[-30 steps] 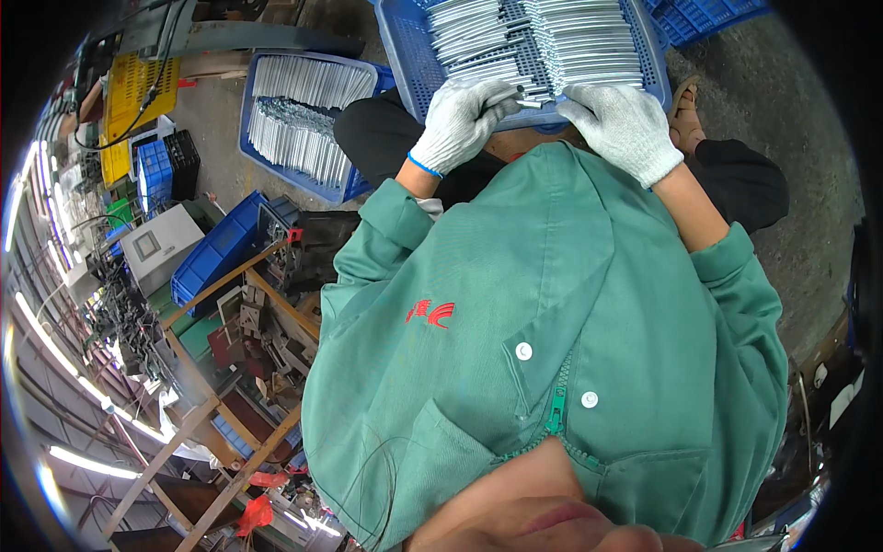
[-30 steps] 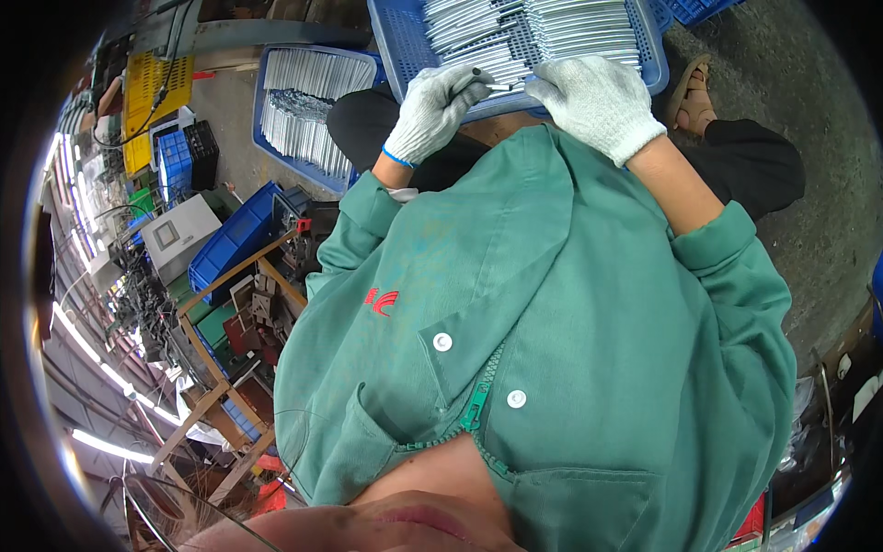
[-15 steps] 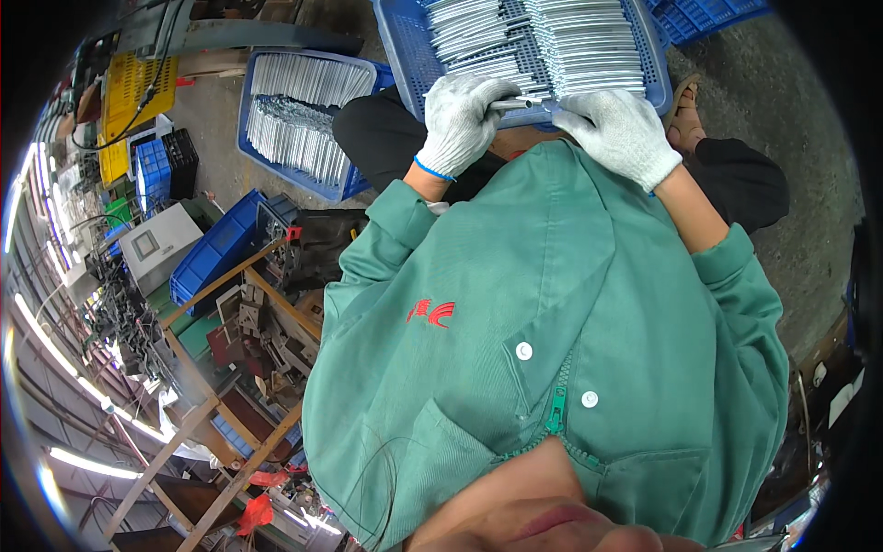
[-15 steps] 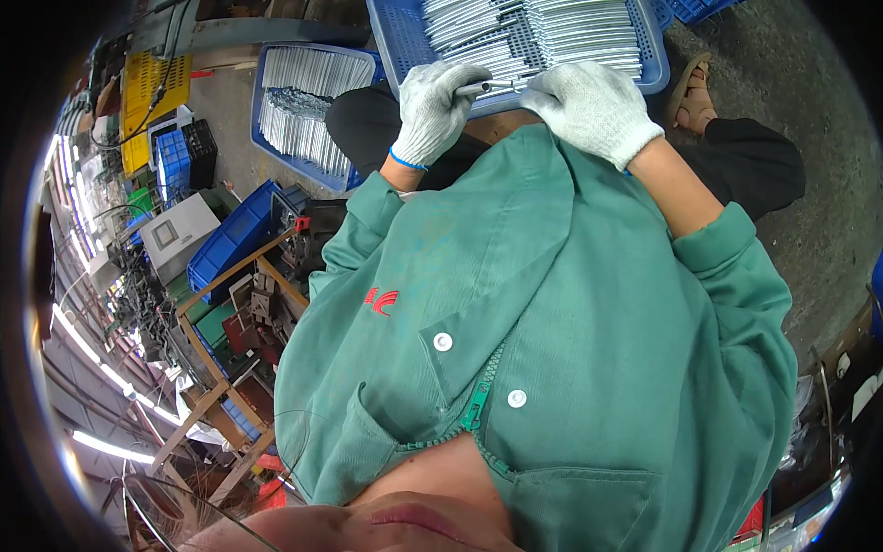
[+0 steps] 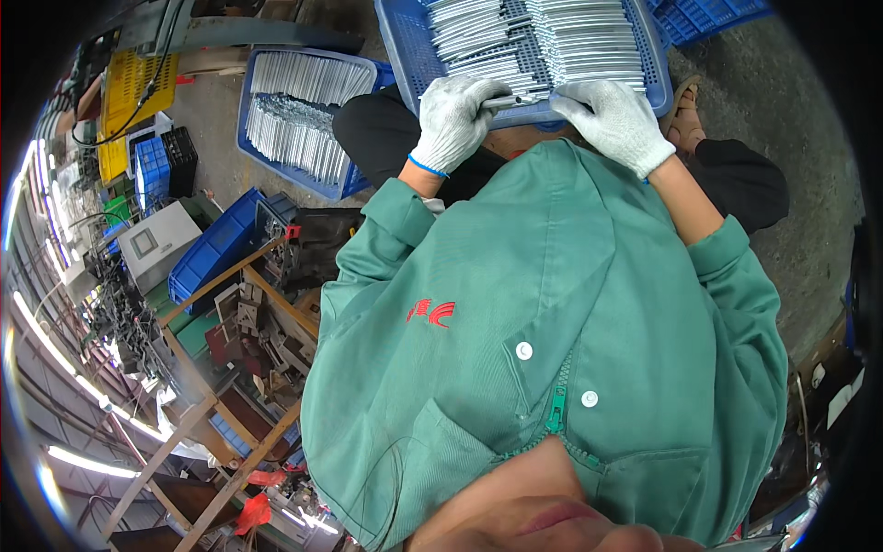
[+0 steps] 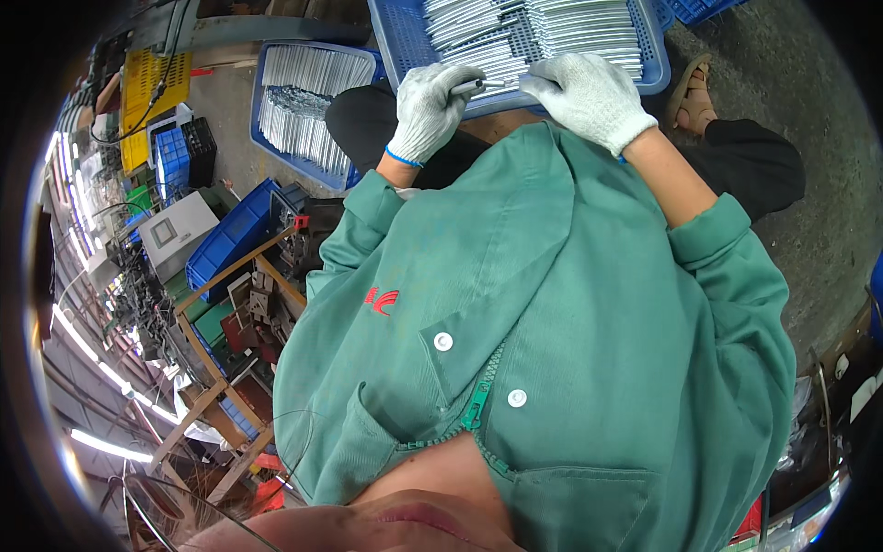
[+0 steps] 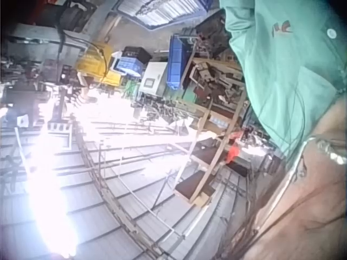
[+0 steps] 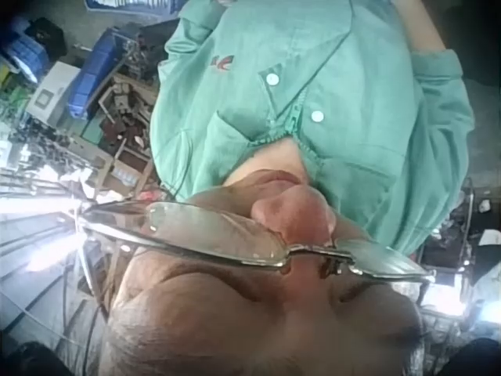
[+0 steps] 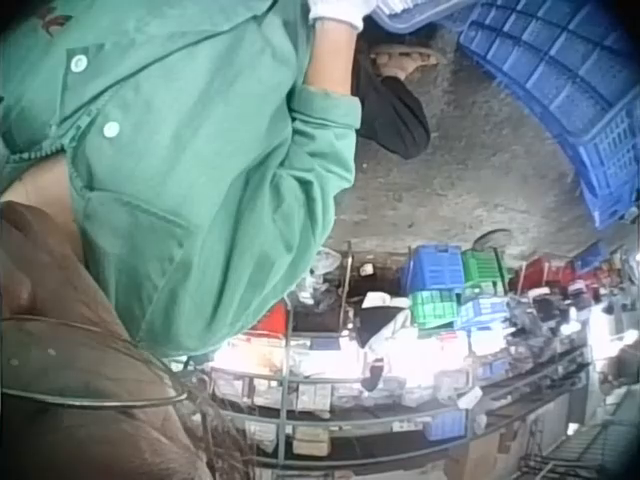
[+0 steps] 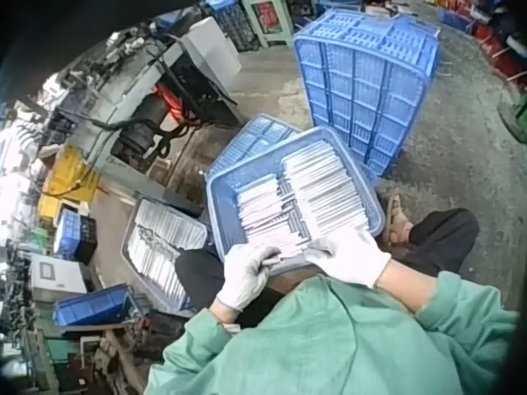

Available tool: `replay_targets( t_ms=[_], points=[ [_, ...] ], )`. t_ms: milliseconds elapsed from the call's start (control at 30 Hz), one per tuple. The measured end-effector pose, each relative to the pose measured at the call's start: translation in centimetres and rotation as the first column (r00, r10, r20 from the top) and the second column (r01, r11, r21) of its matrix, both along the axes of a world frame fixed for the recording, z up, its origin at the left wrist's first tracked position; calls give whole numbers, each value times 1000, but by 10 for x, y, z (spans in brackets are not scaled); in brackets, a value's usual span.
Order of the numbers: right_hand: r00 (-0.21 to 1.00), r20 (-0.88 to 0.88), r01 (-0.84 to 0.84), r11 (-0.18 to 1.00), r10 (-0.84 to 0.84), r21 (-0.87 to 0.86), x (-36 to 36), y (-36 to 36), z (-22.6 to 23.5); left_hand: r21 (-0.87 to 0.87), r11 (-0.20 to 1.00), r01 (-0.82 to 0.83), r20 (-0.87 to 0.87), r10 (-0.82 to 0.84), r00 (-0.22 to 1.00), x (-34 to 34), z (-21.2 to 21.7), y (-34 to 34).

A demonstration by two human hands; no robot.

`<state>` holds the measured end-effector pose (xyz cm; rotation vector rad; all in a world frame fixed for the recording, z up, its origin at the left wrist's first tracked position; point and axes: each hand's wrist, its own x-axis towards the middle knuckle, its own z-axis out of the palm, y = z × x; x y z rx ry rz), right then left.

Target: Assembling small metal components by hand into a blue tray at a workstation.

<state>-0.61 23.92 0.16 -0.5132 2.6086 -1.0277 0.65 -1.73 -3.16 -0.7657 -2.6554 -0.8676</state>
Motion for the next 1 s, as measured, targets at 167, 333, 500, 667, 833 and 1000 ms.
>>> replay_targets(
  t_ms=[167, 333, 500, 667, 833, 1000],
  points=[
    [996, -79, 40, 992, -30, 124, 3, 2, -12, -261, 959, -109, 93, 137, 986, -2, -38, -29],
    [993, -117, 47, 994, -35, 100, 7, 3, -12, -262, 961, -87, 115, 121, 986, -5, -49, -33],
    [986, -162, 44, 992, -24, 119, 6, 8, -6, -189, 982, -7, 434, 90, 897, -3, 3, -6],
    [981, -193, 36, 995, -18, 94, 8, 7, 5, 97, 993, 62, 327, -91, 941, -7, 7, -5],
    [977, -215, 14, 996, 6, 92, 11, 6, 7, 176, 980, 88, 278, -136, 951, -7, 10, -1],
    [966, -257, 55, 995, -31, 87, 9, 6, 4, 169, 984, 58, 270, -103, 957, -2, 18, 7]
  ],
)
